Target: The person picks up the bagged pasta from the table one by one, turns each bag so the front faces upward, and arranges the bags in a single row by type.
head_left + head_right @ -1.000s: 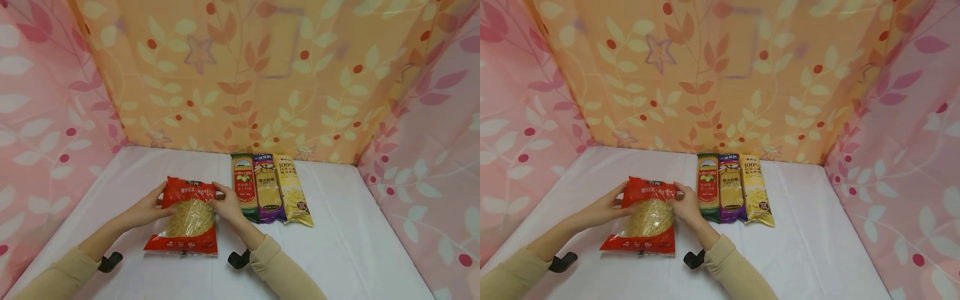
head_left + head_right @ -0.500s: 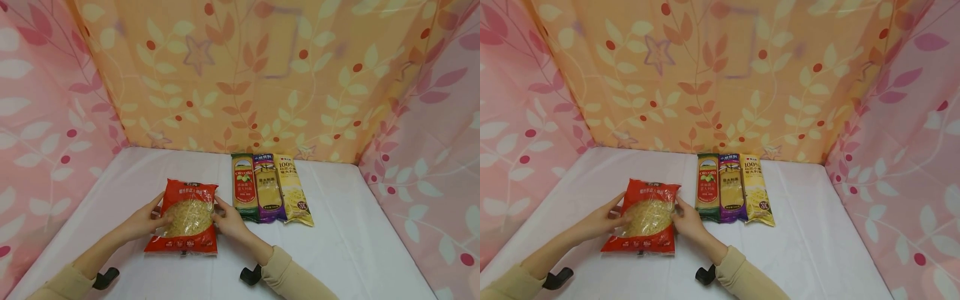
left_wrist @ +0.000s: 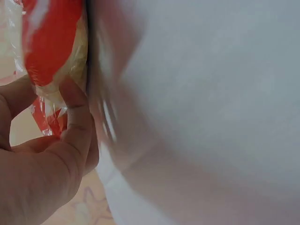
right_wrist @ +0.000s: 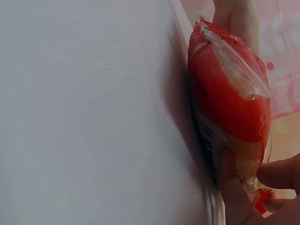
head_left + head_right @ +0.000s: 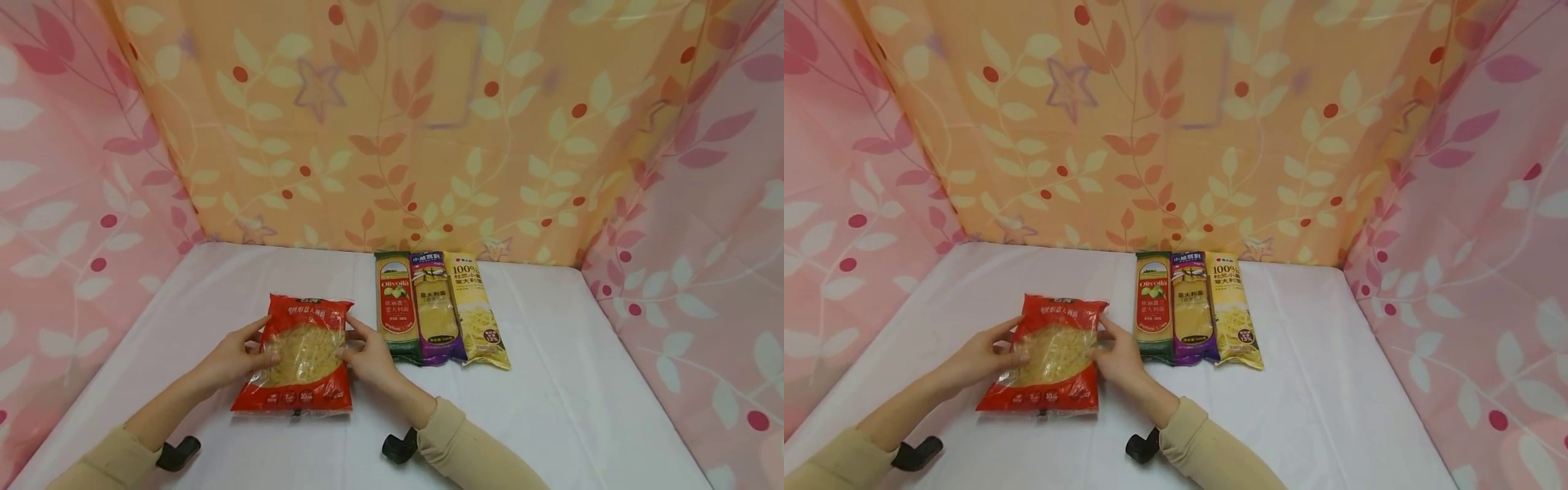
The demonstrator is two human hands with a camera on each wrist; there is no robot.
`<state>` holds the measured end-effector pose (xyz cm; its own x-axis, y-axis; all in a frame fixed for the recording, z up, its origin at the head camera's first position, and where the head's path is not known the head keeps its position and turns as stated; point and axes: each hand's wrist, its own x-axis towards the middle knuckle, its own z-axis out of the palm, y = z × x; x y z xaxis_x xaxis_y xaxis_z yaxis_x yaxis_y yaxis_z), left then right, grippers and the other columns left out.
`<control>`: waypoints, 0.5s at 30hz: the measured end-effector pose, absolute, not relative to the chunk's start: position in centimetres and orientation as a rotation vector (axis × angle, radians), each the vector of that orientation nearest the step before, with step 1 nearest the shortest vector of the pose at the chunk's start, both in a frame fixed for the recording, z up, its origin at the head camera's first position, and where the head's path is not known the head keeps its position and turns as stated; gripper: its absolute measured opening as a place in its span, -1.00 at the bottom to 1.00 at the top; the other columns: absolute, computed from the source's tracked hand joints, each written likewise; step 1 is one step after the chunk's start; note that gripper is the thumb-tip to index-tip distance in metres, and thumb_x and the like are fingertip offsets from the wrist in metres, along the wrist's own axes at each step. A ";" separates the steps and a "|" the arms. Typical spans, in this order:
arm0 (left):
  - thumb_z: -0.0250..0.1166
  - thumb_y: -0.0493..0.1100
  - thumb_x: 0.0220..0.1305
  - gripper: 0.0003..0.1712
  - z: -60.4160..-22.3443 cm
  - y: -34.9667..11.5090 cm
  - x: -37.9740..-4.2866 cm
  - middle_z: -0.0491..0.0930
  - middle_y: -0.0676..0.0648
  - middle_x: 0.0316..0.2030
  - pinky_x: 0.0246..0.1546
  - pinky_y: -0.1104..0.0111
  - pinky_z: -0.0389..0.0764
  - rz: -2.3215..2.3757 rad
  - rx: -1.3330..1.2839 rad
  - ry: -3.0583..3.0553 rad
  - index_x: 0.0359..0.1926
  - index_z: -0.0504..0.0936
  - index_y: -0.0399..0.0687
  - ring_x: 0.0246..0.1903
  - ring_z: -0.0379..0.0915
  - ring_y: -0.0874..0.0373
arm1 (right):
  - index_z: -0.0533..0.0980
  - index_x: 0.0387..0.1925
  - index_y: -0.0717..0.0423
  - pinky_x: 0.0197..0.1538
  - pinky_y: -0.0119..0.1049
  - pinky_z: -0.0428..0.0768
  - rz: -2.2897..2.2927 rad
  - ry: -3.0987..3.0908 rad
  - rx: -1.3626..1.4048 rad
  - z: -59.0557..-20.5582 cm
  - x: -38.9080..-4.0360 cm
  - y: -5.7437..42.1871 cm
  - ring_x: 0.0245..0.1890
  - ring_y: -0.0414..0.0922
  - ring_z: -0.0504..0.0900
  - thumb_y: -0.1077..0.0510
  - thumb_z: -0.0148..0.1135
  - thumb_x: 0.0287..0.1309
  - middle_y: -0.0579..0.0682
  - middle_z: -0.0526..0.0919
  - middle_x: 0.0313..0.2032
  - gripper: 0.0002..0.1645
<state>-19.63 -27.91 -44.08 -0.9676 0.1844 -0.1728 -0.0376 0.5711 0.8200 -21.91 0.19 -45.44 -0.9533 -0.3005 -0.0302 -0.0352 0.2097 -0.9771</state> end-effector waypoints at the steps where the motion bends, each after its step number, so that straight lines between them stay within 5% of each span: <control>1: 0.49 -0.04 0.31 0.11 -44.0 -27.9 -19.7 0.51 -0.35 0.04 -0.30 0.27 0.62 1.349 0.131 2.584 0.62 0.02 -0.30 -0.15 0.52 -0.03 | 0.30 0.54 0.18 -0.16 -0.15 0.76 -1.826 2.282 -0.326 -45.4 -22.1 0.0 -0.13 0.00 0.71 0.39 0.34 0.27 0.29 0.62 0.12 -0.17; 11: 0.37 -0.22 0.41 -0.12 -42.7 -27.8 -23.7 0.48 -0.44 0.18 -0.21 0.31 0.71 1.385 0.162 2.708 0.58 0.13 -0.35 -0.04 0.61 -0.13 | 0.33 0.54 0.07 -0.28 -0.13 0.77 -1.925 2.280 -0.248 -44.3 -26.4 -2.0 -0.21 0.05 0.77 0.41 0.29 0.28 0.28 0.64 0.13 -0.18; 15: 0.32 -0.24 0.45 -0.20 -42.2 -28.2 -26.7 0.51 -0.45 0.17 -0.20 0.31 0.72 1.402 0.129 2.765 0.56 0.18 -0.36 0.01 0.60 -0.23 | 0.33 0.55 0.01 -0.18 -0.13 0.77 -1.939 2.306 -0.162 -44.1 -29.3 -3.3 -0.12 0.05 0.77 0.39 0.27 0.31 0.25 0.63 0.17 -0.19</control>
